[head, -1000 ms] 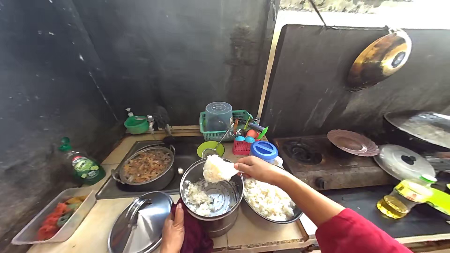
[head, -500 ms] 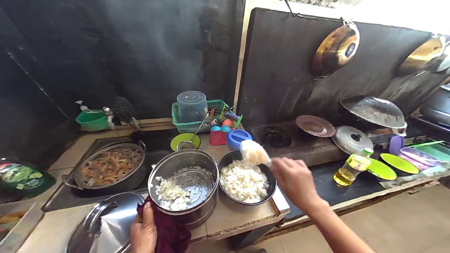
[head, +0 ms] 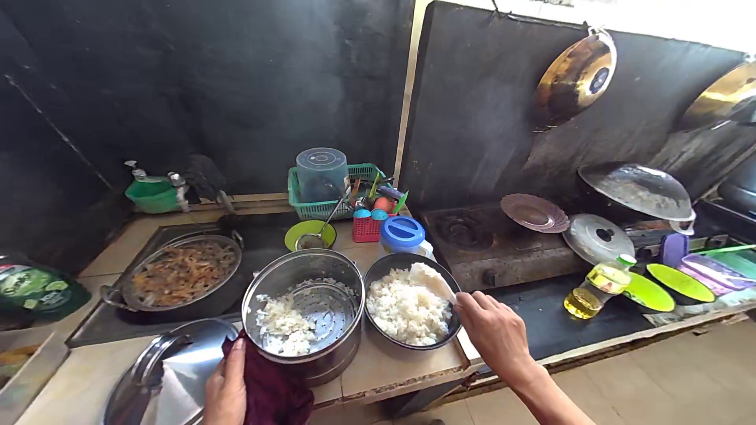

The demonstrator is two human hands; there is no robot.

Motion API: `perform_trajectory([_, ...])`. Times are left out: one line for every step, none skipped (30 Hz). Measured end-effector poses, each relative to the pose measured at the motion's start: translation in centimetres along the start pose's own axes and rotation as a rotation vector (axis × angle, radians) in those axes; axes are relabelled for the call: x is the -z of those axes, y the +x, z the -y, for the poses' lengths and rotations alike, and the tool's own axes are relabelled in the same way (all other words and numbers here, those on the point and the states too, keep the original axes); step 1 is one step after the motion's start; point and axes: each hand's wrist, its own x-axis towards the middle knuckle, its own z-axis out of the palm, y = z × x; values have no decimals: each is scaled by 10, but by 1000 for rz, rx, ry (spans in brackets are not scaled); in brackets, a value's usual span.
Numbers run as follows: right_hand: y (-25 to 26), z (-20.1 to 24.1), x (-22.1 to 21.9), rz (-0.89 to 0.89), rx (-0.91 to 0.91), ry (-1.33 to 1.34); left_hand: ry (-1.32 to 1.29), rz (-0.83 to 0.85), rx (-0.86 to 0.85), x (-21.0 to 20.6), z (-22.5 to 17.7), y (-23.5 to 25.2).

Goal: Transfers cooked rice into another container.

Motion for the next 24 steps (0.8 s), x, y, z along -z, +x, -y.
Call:
perform_trajectory([4,0,2,16,0,5,-14,-4,2,0,0,-1])
perform_trajectory([6,0,3,62,-8,9,-17,-10,5,-1,0,-3])
perform_trajectory([7,-1,2,120,-29,17,-15,-14,6,-1,0,-4])
perform_trajectory([9,-2,2,169,-58,28,-20,-12,4,-2,-1,-4])
perform_trajectory([15,-4,4,213,-98,52,-32,-12,1,-3,-2,-3])
perform_trajectory([21,-5,9,259,-142,84,-55,-17,11,-4,-3,-2])
perform_trajectory([28,-6,15,322,-199,123,-80,-24,26,-5,-2,-3])
perform_trajectory([35,-8,23,421,-282,173,-103,-26,32,-6,0,-3])
perform_trajectory([45,-11,29,501,-352,221,-119,-26,30,-6,1,-2])
perform_trajectory([53,-16,33,535,-388,265,-129,-24,23,-6,3,-1])
perform_trajectory([61,-20,37,528,-398,317,-137,-21,18,-6,4,0])
perform_trajectory([69,-23,40,497,-385,376,-146,-22,14,-6,4,0])
perform_trajectory([77,-23,43,449,-354,444,-155,-26,12,-7,5,0])
perform_trajectory([87,-20,46,403,-314,511,-160,-25,12,-7,5,0])
perform_trajectory([98,-12,51,374,-269,570,-164,-25,12,-7,6,1])
perform_trajectory([112,0,56,369,-218,612,-174,-25,12,-8,6,1])
perform_trajectory([127,15,62,386,-155,633,-188,-25,12,-9,7,1])
perform_trajectory([142,32,66,423,-78,615,-203,-24,10,-9,8,2])
perform_trajectory([157,53,68,471,11,573,-211,-22,9,-9,8,2])
perform_trajectory([171,76,67,524,100,523,-208,-21,12,-9,8,3])
perform_trajectory([182,99,62,585,183,461,-200,-11,18,-8,8,3])
perform_trajectory([191,122,54,653,251,397,-189,-7,23,-8,8,3])
perform_trajectory([198,144,44,733,304,319,-178,-8,23,-8,7,2])
perform_trajectory([204,165,32,816,344,231,-163,-15,19,-8,6,2])
